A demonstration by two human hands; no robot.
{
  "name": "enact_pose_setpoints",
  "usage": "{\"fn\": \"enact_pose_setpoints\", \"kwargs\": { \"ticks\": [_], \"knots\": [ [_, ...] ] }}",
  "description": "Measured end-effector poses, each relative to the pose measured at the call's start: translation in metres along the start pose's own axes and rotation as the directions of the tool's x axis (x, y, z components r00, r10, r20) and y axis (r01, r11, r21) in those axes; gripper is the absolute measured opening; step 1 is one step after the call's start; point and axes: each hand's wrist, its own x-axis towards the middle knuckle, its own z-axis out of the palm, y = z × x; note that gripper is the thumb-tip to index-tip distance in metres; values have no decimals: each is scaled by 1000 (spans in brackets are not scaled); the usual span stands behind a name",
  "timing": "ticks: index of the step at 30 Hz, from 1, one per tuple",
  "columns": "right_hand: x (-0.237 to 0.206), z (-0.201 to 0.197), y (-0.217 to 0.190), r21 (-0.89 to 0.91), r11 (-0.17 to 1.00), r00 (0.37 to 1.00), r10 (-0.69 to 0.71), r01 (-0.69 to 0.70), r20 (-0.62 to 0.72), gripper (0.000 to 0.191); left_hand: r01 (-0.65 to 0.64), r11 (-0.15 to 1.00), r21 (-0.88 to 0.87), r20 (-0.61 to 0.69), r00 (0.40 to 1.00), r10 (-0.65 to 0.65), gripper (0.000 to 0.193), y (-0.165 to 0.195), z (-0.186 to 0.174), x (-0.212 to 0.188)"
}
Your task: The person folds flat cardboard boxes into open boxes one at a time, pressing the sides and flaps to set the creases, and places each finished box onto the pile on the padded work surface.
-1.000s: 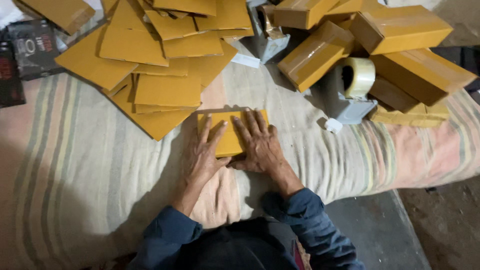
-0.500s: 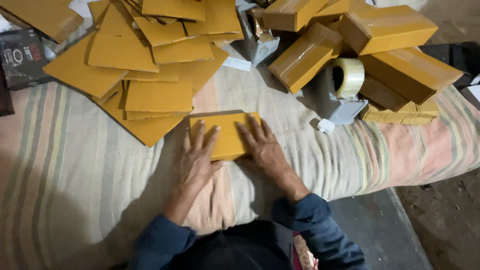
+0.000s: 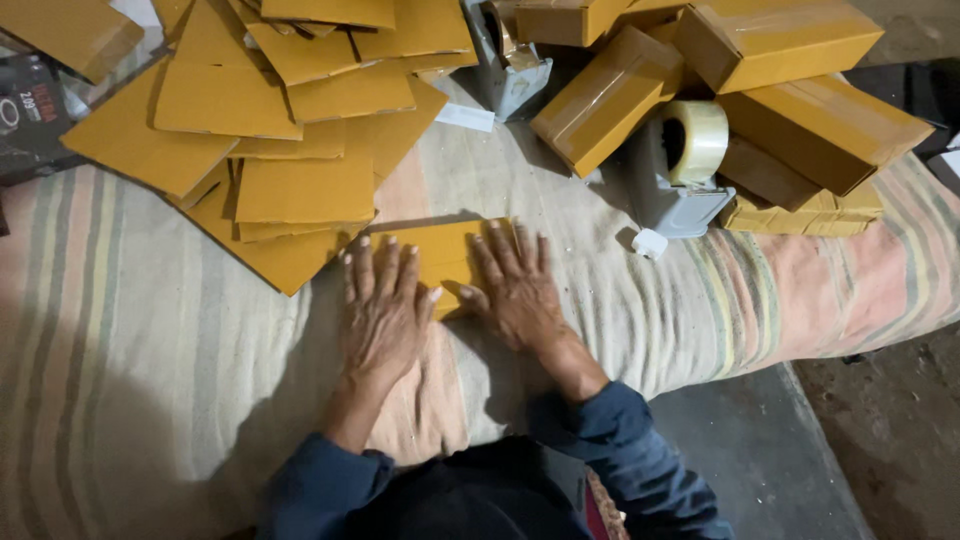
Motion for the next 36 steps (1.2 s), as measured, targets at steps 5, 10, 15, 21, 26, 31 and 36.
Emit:
{"fn": "enact_pose_setpoints", "kwargs": {
  "ticks": [5, 10, 15, 21, 26, 31, 36],
  "knots": [
    [42, 23, -15, 57, 997, 989, 39, -47, 143, 65, 41, 998, 47, 88, 995, -45, 57, -1, 17, 37],
    [61, 28, 17, 61, 984, 970, 155, -169, 189, 67, 63, 996, -58, 90, 994, -57, 59, -20, 19, 54],
    [58, 33, 8, -72, 966, 960, 254, -247, 114, 71, 81, 994, 73, 28, 996, -83, 59, -3, 30, 54],
    [70, 38, -9, 11, 990, 971, 134, -139, 198, 62, 176, 984, -24, 97, 980, -173, 57, 4, 36, 61],
    [57, 26, 19, 17, 948, 944, 316, -319, 91, 63, 127, 991, -47, -9, 992, -127, 52, -15, 17, 53],
    [65, 35, -10, -138, 961, 966, 250, -239, 66, 66, 227, 962, 152, 141, 958, -249, 50, 11, 18, 64],
    [67, 48, -5, 19, 970, 970, 240, -241, 45, 63, 240, 965, 100, 152, 955, -254, 44, 7, 13, 67]
  ]
}}
